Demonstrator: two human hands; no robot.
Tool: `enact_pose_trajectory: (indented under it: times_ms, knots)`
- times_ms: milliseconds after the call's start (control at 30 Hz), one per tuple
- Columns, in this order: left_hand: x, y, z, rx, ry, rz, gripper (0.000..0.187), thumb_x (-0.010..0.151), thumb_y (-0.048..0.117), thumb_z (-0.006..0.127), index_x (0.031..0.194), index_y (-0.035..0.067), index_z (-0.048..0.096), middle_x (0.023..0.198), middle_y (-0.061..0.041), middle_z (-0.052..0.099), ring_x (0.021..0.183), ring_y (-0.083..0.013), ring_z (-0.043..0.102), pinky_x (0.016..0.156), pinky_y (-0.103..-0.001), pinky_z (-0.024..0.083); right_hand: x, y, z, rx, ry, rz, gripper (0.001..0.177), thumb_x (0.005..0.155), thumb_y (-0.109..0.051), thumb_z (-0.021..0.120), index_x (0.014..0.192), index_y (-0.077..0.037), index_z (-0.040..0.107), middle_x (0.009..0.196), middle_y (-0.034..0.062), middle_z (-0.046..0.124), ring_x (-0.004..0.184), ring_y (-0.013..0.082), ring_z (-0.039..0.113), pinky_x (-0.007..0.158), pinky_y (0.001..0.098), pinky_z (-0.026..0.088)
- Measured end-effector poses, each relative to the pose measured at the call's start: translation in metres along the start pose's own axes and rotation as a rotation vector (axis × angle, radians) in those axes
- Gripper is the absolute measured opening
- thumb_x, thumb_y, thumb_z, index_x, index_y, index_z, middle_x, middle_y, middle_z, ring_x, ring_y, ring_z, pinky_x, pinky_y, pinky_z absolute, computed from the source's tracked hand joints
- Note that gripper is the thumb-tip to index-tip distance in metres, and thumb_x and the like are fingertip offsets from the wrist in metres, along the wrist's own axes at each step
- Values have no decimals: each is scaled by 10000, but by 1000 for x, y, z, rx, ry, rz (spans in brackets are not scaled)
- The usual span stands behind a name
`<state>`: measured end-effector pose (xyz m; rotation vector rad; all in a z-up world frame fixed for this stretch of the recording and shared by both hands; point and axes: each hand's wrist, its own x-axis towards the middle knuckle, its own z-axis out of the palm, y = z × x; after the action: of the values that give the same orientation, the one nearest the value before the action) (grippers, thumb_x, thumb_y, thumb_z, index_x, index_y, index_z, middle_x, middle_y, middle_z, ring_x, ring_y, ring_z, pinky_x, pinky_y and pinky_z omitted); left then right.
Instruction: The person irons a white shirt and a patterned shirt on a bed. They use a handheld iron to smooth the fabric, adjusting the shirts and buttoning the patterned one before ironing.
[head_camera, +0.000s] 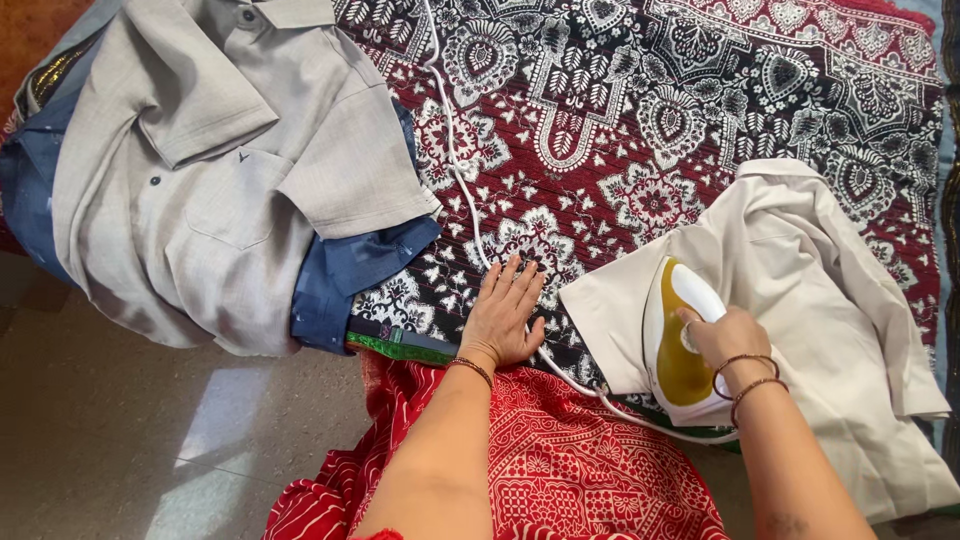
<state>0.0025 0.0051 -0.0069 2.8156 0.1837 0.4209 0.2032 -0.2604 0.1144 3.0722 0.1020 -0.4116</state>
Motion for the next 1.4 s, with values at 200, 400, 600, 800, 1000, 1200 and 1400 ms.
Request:
enact_pose_trajectory:
  times_ms: [200,400,600,800,1000,1200,1400]
  knots:
    - [-1,-1,-3,-20,25,0,691,948,442,383,1536,81,420,1639,-125,349,1562,-325,204,1283,-492,80,20,-30,-24,94,-84,109,683,874,-589,729,1067,65,766,846,253,791,740,334,769,725,439,571]
    - [-2,1,0,-49,40,-1,690,942,437,404,1528,73,426,1631,-146,358,1551,-346,227,1277,-493,103,9,-20,-9,40,-77,16,662,853,-588,746,1052,42,764,857,227,767,763,331,758,724,442,571]
    - [0,0,-1,-50,11,-6,687,945,441,400,1524,72,433,1630,-145,356,1548,-354,232,1276,-498,112,30,-38,-17,-1,-83,-11,705,869,-600,746,1089,69,748,895,234,780,801,332,767,747,428,578]
    - [-1,0,2,-31,27,-2,696,948,443,380,1533,72,436,1633,-145,349,1552,-353,217,1282,-496,101,-3,-29,-13,19,-134,-67,638,857,-568,748,1141,3,728,819,187,773,652,275,743,650,414,573]
    - [0,0,2,-39,38,-7,689,942,444,385,1515,68,450,1630,-149,354,1548,-349,227,1276,-492,108,-4,-56,-29,-34,-191,-91,614,892,-575,711,1110,-4,765,767,176,783,598,246,729,625,392,563]
    - [-2,0,3,-36,55,-4,680,948,440,390,1511,66,462,1625,-151,363,1545,-353,235,1279,-498,115,-26,-46,-22,-35,-219,-168,619,868,-583,713,1096,-7,736,768,162,771,556,248,726,585,390,568]
    - [-3,-1,4,-32,65,4,677,950,442,390,1513,71,451,1627,-153,363,1547,-352,237,1276,-497,114,-11,-68,-16,-64,-221,-235,644,863,-586,721,1105,11,726,798,169,778,612,259,759,622,404,615]
